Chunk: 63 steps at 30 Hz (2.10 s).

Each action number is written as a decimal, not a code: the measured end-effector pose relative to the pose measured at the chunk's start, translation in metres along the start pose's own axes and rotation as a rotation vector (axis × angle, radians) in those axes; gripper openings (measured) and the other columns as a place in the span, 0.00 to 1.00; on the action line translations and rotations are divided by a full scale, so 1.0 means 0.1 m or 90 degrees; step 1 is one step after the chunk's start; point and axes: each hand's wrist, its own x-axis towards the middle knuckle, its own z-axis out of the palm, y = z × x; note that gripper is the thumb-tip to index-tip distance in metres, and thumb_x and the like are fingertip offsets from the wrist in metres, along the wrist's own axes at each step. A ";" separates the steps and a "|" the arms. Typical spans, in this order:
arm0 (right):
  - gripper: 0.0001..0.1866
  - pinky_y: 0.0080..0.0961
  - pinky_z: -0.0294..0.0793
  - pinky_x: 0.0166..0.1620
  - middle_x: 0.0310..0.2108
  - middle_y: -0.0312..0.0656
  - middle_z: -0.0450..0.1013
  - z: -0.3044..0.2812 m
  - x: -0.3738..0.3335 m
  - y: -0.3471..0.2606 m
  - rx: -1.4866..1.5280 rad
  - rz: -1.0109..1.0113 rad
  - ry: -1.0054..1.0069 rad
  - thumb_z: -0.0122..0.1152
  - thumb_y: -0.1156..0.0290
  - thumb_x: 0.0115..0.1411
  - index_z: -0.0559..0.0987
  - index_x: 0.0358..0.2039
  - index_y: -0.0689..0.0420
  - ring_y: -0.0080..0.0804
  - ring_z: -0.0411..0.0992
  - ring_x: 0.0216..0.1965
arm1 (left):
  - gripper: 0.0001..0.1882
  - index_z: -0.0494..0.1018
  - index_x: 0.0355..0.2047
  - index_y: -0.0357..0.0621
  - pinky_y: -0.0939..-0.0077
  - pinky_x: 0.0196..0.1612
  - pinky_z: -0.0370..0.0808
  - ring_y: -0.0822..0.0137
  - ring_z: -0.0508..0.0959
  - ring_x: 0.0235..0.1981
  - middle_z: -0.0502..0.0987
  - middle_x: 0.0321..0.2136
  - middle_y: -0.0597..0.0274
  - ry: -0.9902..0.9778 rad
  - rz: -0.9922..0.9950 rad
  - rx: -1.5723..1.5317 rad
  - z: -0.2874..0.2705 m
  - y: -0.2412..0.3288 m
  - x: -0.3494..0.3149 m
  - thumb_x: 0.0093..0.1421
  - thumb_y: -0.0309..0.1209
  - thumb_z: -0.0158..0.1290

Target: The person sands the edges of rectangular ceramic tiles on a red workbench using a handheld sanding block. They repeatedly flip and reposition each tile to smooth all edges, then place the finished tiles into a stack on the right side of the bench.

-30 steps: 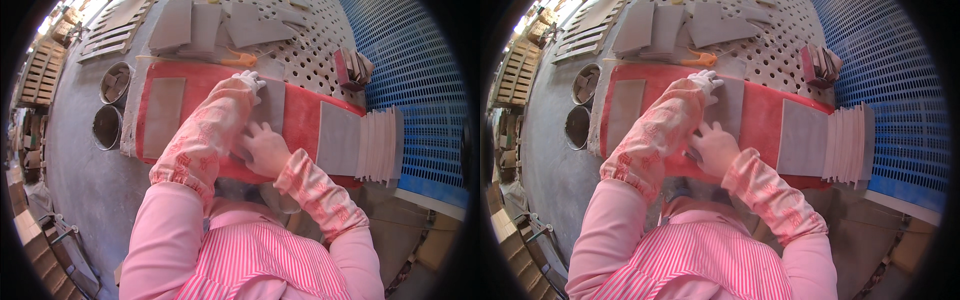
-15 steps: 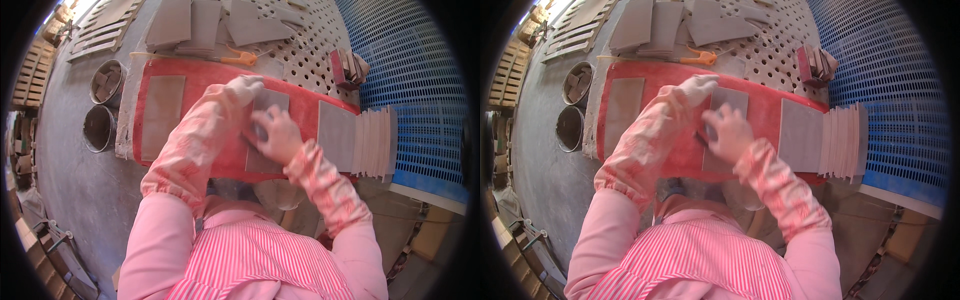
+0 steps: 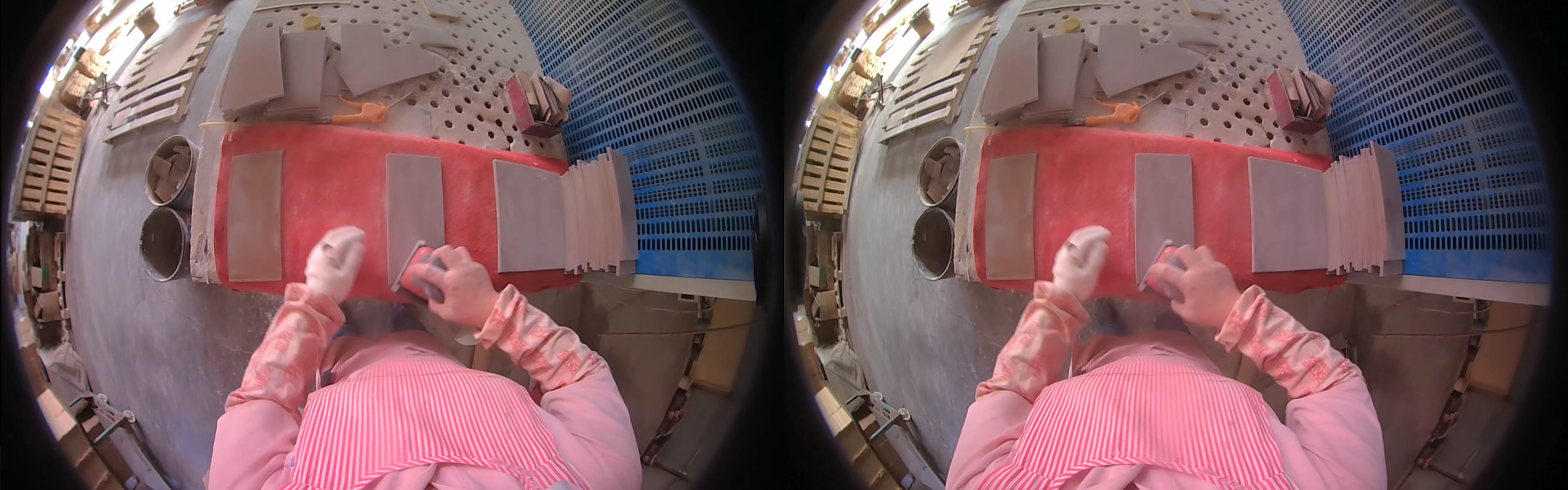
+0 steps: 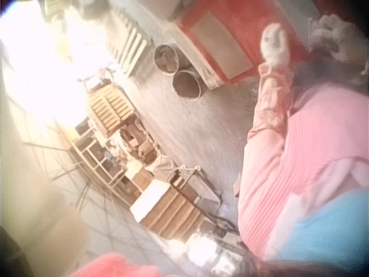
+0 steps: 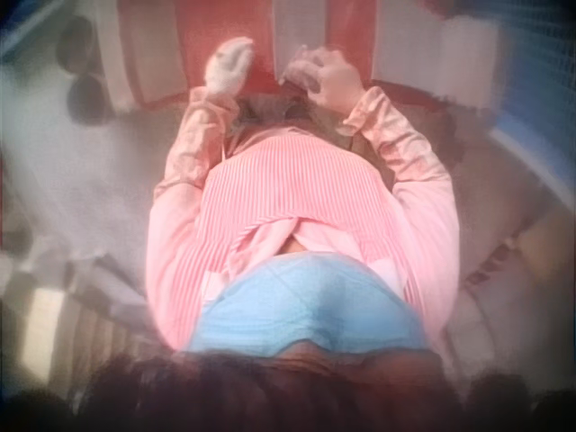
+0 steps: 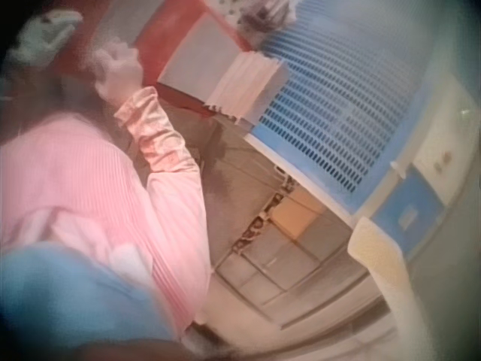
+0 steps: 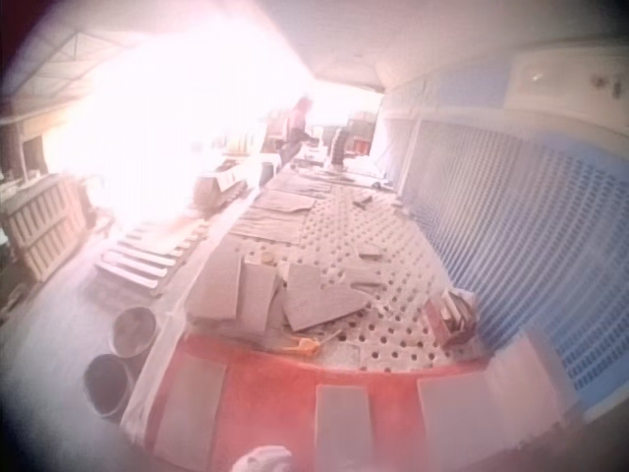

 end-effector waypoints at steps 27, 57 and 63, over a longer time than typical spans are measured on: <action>0.28 0.54 0.82 0.51 0.54 0.52 0.71 0.12 0.90 0.03 -0.077 0.144 0.187 0.74 0.59 0.58 0.81 0.60 0.38 0.60 0.76 0.49 | 0.23 0.79 0.43 0.51 0.41 0.68 0.71 0.56 0.78 0.55 0.77 0.45 0.64 -0.077 0.374 0.251 0.35 -0.03 -0.17 0.46 0.38 0.72; 0.32 0.52 0.80 0.60 0.61 0.55 0.69 -0.48 2.33 0.64 -0.066 0.250 0.127 0.71 0.59 0.61 0.78 0.67 0.38 0.64 0.74 0.60 | 0.27 0.79 0.59 0.49 0.39 0.76 0.61 0.54 0.69 0.71 0.72 0.68 0.58 -0.238 0.279 0.321 0.42 0.04 -0.06 0.61 0.44 0.65; 0.33 0.53 0.82 0.57 0.60 0.55 0.70 -0.55 2.03 0.96 -0.038 0.284 0.148 0.73 0.57 0.61 0.78 0.67 0.41 0.61 0.75 0.58 | 0.27 0.80 0.58 0.50 0.39 0.76 0.61 0.52 0.71 0.71 0.74 0.68 0.56 -0.222 0.257 0.311 0.45 0.01 -0.09 0.60 0.42 0.67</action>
